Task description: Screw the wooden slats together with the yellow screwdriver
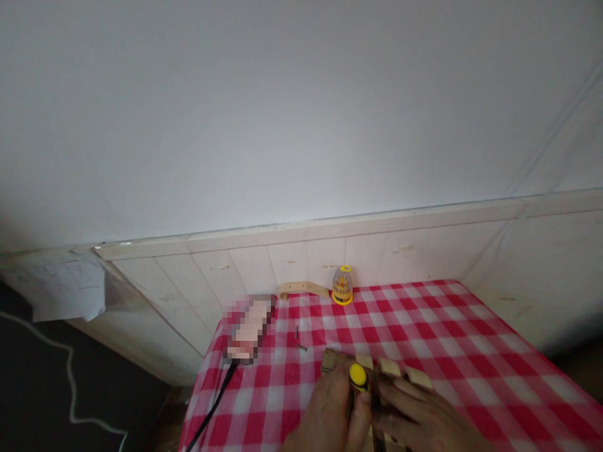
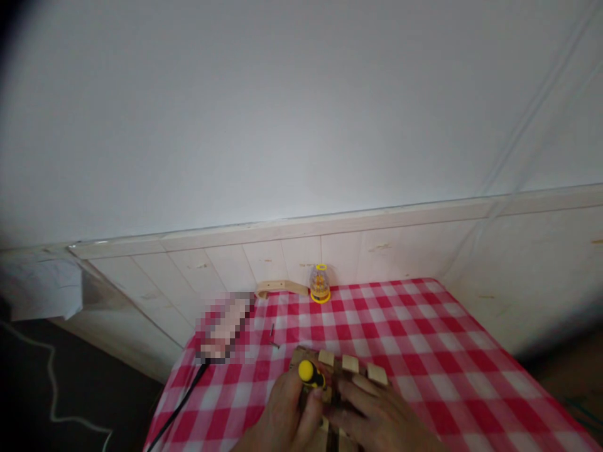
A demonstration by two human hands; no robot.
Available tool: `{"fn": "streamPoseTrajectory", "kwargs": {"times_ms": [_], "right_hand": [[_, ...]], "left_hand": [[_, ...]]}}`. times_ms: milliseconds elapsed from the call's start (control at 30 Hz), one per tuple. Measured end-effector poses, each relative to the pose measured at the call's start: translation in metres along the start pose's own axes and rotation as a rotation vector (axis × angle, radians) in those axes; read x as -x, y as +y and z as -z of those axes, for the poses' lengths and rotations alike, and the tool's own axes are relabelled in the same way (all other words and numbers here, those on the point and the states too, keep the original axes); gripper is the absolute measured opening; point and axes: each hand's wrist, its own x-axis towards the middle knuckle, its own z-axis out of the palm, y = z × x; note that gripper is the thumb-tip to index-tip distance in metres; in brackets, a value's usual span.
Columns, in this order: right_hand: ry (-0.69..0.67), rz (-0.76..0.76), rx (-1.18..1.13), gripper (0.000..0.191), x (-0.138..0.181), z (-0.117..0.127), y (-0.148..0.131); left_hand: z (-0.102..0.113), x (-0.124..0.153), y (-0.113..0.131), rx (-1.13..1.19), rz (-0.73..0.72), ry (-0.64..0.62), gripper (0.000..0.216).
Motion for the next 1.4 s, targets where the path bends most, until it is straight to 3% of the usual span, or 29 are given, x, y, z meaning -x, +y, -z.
{"fn": "streamPoseTrajectory", "kwargs": {"times_ms": [33,167,367,567,833,1067,1233,1400], "right_hand": [[0.011,-0.002,-0.019,0.034,-0.001,-0.002,0.000],[-0.160,-0.107,-0.094,0.037,-0.006,-0.005,-0.002],[-0.116,-0.121,-0.138,0.037,-0.008,-0.002,-0.004],[-0.088,-0.084,-0.170,0.036,-0.009,-0.002,-0.005],[-0.065,-0.077,-0.159,0.033,-0.006,-0.008,-0.001],[-0.131,-0.140,-0.161,0.038,-0.009,0.002,-0.009],[-0.135,-0.130,-0.181,0.038,-0.011,0.007,-0.012],[-0.111,-0.103,-0.162,0.041,-0.008,-0.002,-0.004]], "left_hand": [[0.004,-0.003,0.003,0.015,-0.004,-0.019,0.028],[0.013,-0.009,0.009,0.097,0.067,-0.013,0.012],[0.012,-0.009,0.005,0.204,0.118,0.051,0.016],[0.012,-0.013,0.003,0.332,0.216,0.229,0.031],[0.011,-0.012,0.002,0.302,0.188,0.179,0.038],[0.010,-0.011,0.000,0.341,0.210,0.108,0.034],[0.010,-0.012,0.001,0.326,0.190,0.111,0.032],[0.008,-0.016,0.001,0.301,0.189,0.133,0.027]]}}
